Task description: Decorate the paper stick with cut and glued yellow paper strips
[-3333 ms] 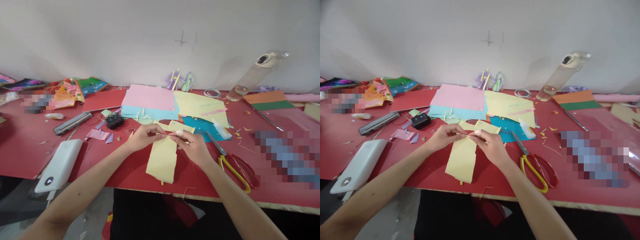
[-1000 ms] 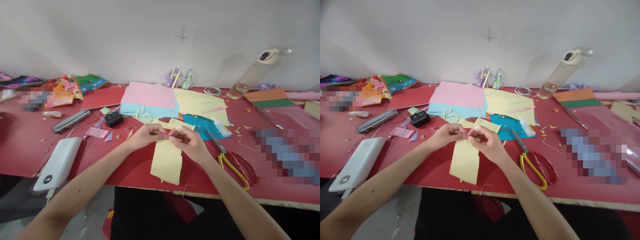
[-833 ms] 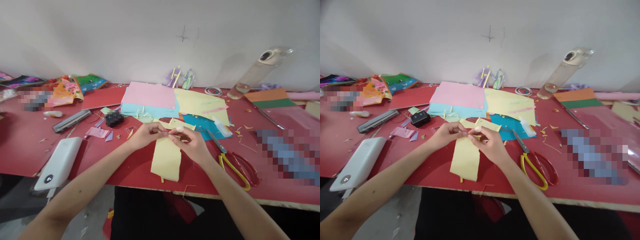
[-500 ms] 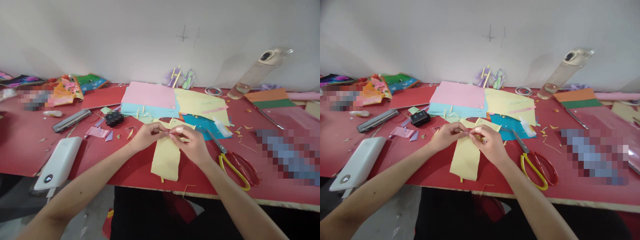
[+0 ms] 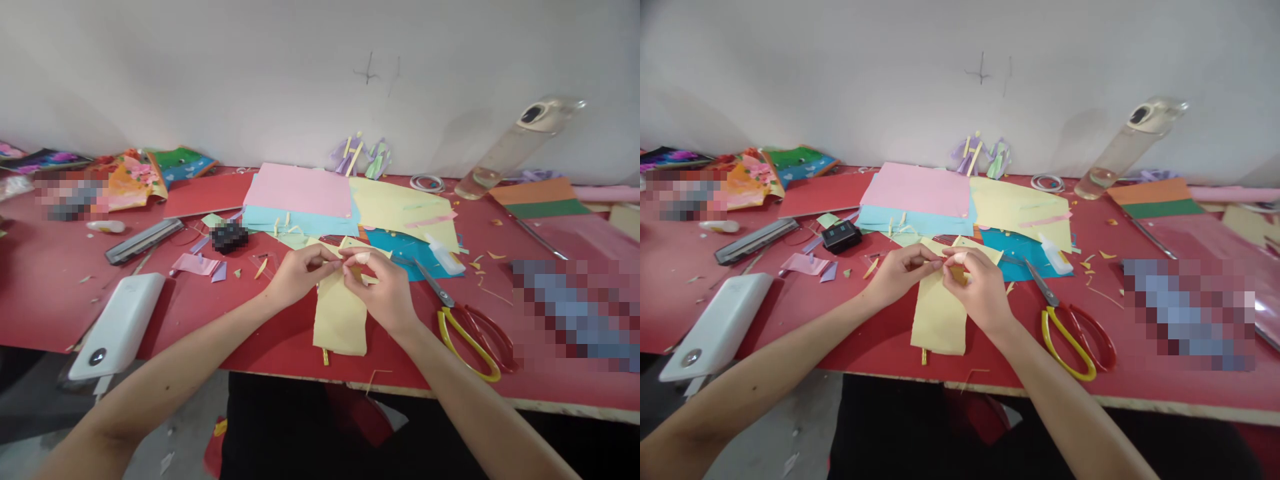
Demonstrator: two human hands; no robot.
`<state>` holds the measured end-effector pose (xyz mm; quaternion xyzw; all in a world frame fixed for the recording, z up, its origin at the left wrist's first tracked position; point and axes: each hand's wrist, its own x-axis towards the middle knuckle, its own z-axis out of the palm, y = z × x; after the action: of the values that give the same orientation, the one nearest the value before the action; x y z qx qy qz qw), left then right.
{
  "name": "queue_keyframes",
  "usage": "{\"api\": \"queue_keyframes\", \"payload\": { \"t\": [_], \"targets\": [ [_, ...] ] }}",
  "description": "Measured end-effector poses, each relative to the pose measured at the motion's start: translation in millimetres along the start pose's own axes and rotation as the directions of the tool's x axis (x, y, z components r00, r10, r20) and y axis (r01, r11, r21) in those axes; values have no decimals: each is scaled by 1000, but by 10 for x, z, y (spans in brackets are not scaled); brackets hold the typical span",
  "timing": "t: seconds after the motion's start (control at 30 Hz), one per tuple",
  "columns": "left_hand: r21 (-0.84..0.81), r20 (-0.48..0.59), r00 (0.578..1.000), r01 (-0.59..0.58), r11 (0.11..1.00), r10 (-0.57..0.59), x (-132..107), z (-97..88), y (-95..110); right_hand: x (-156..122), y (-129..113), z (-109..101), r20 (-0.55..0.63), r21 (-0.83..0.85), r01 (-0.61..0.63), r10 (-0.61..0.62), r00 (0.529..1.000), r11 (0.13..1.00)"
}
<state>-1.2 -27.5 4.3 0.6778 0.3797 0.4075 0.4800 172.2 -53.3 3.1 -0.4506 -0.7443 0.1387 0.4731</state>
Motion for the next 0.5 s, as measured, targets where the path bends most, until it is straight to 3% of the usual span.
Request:
{"api": "queue_keyframes", "payload": {
  "t": [0.5],
  "targets": [
    [22,10,1000,-7,1000,7,6,-21,3,14,-5,-13,10,-19,53,-53,999,998]
  ]
}}
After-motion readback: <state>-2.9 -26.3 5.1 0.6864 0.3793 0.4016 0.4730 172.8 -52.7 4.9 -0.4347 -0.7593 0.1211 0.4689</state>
